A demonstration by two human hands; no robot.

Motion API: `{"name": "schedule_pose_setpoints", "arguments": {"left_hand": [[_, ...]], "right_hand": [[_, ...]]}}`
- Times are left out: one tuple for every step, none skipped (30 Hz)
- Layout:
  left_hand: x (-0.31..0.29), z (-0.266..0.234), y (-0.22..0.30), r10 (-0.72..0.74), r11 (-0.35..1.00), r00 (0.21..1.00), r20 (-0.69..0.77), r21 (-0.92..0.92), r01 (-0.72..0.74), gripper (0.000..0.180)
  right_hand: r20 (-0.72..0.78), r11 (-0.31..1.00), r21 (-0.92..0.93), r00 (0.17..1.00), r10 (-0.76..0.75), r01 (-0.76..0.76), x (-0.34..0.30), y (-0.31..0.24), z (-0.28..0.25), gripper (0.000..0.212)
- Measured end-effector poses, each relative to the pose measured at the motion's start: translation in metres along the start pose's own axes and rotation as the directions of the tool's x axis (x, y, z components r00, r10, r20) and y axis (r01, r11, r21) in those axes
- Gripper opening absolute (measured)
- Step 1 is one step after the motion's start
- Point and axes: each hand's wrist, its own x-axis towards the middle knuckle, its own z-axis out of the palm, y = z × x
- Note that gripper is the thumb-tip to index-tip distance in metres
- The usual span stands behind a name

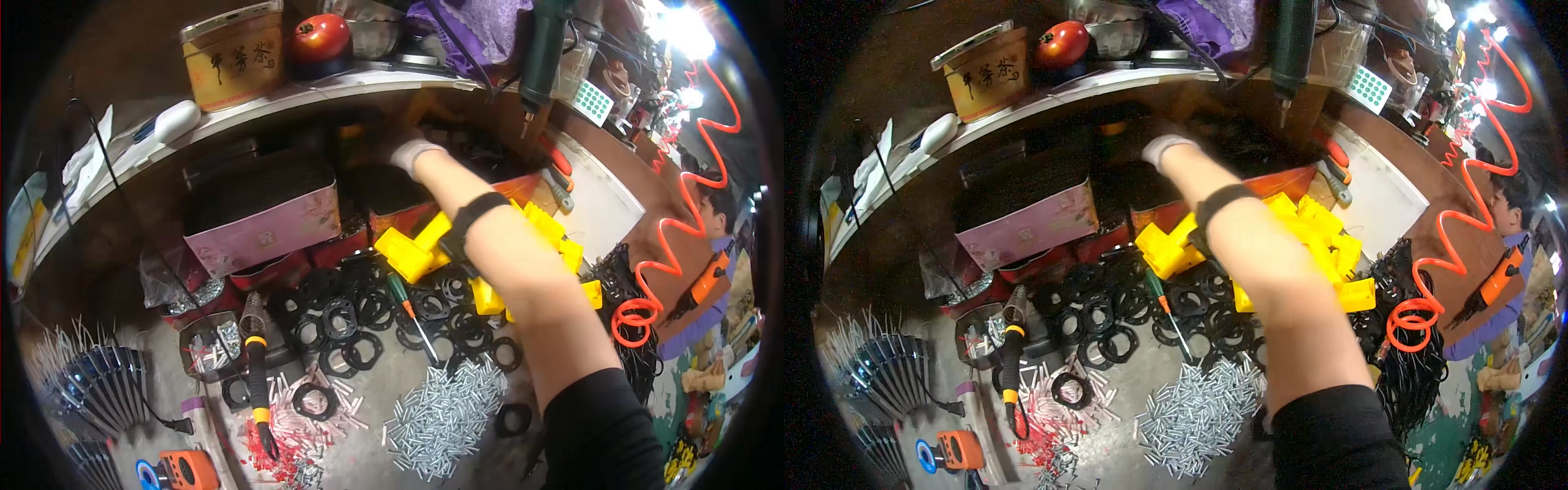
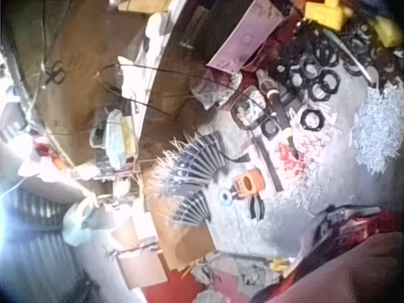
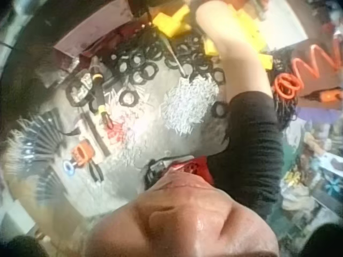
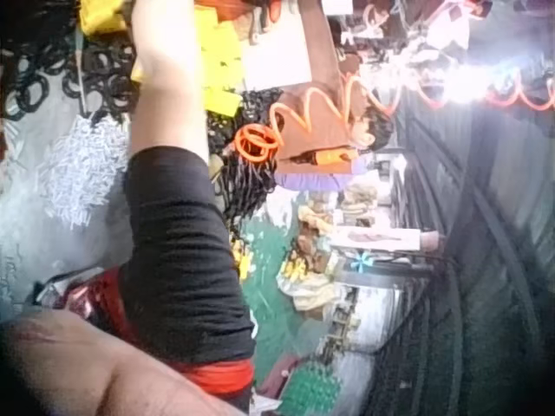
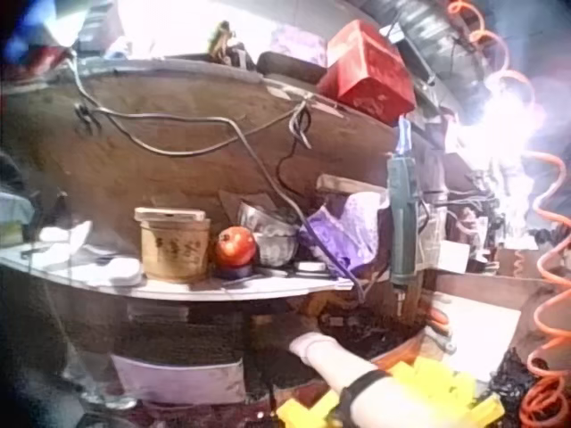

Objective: Assembling yellow plastic housings with metal plates and wiring using a soldering iron and an electric screwdriver.

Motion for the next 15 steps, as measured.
{"name": "schedule_pose_setpoints", "arguments": {"left_hand": [[-0.004, -0.001, 0.001, -0.012, 1.000, 1.000, -0.003, -0.006, 0.012, 0.035], [-0.010, -0.004, 0.001, -0.031, 0.999, 0.999, -0.009, -0.012, 0.031, 0.035], [-0.024, -0.010, -0.006, -0.040, 0.998, 0.997, -0.060, -0.051, 0.037, 0.035], [-0.037, -0.015, -0.012, -0.056, 0.996, 0.994, -0.090, -0.080, 0.049, 0.035], [-0.063, -0.015, -0.015, -0.049, 0.995, 0.994, -0.096, -0.094, 0.040, 0.035], [-0.063, -0.016, -0.019, -0.064, 0.995, 0.994, -0.089, -0.077, 0.057, 0.035], [-0.056, -0.013, -0.021, 0.372, 0.865, 0.927, 0.054, 0.343, -0.367, 0.037], [-0.059, -0.004, -0.015, 0.643, 0.418, 0.686, 0.339, 0.595, -0.686, 0.039], [-0.070, 0.004, -0.002, 0.603, 0.308, 0.706, 0.370, 0.708, -0.635, 0.043], [-0.074, 0.017, 0.009, 0.592, 0.307, 0.713, 0.374, 0.714, -0.629, 0.043], [-0.078, 0.027, 0.017, 0.631, 0.241, 0.652, 0.420, 0.693, -0.680, 0.043], [-0.081, 0.034, 0.023, 0.665, 0.172, 0.584, 0.466, 0.666, -0.726, 0.044], [-0.084, 0.038, 0.026, 0.650, 0.168, 0.590, 0.479, 0.667, -0.726, 0.044], [-0.086, 0.039, 0.025, 0.648, 0.210, 0.607, 0.461, 0.658, -0.723, 0.044], [-0.087, 0.039, 0.025, 0.645, 0.251, 0.623, 0.443, 0.647, -0.720, 0.044]], "right_hand": [[-0.032, 0.990, -0.047, 0.991, -0.132, 0.131, -0.006, 0.012, -0.004, 0.073], [-0.052, 0.962, -0.095, 0.964, -0.260, 0.255, -0.015, 0.024, -0.006, 0.068], [0.124, 0.982, -0.117, 0.983, -0.133, 0.147, -0.034, -0.010, -0.018, 0.062], [0.288, 0.983, -0.182, 0.957, 0.016, 0.038, -0.066, -0.044, -0.050, 0.056], [0.175, 0.990, 0.039, 0.975, -0.137, 0.132, -0.097, -0.048, -0.076, 0.047], [0.262, 0.985, 0.160, 0.960, -0.102, 0.061, -0.131, -0.050, -0.099, 0.045], [0.286, 0.993, 0.092, 0.953, -0.099, 0.075, -0.152, -0.040, -0.103, 0.041], [0.318, 0.994, 0.038, 0.941, -0.113, 0.106, -0.166, -0.036, -0.100, 0.036], [0.328, 0.994, 0.045, 0.939, -0.106, 0.096, -0.180, -0.032, -0.100, 0.036], [0.262, 0.997, 0.010, 0.962, -0.078, 0.078, -0.195, -0.025, -0.105, 0.036], [0.193, 0.998, -0.029, 0.980, -0.048, 0.055, -0.210, -0.016, -0.111, 0.035], [0.109, 0.999, -0.032, 0.994, -0.016, 0.019, -0.224, -0.001, -0.114, 0.032], [0.089, 0.995, -0.100, 0.996, 0.019, -0.010, -0.241, 0.012, -0.119, 0.032], [0.070, 0.986, -0.163, 0.997, 0.040, -0.028, -0.256, 0.018, -0.124, 0.032], [0.074, 0.986, -0.162, 0.996, 0.048, -0.036, -0.274, 0.020, -0.130, 0.032]]}}
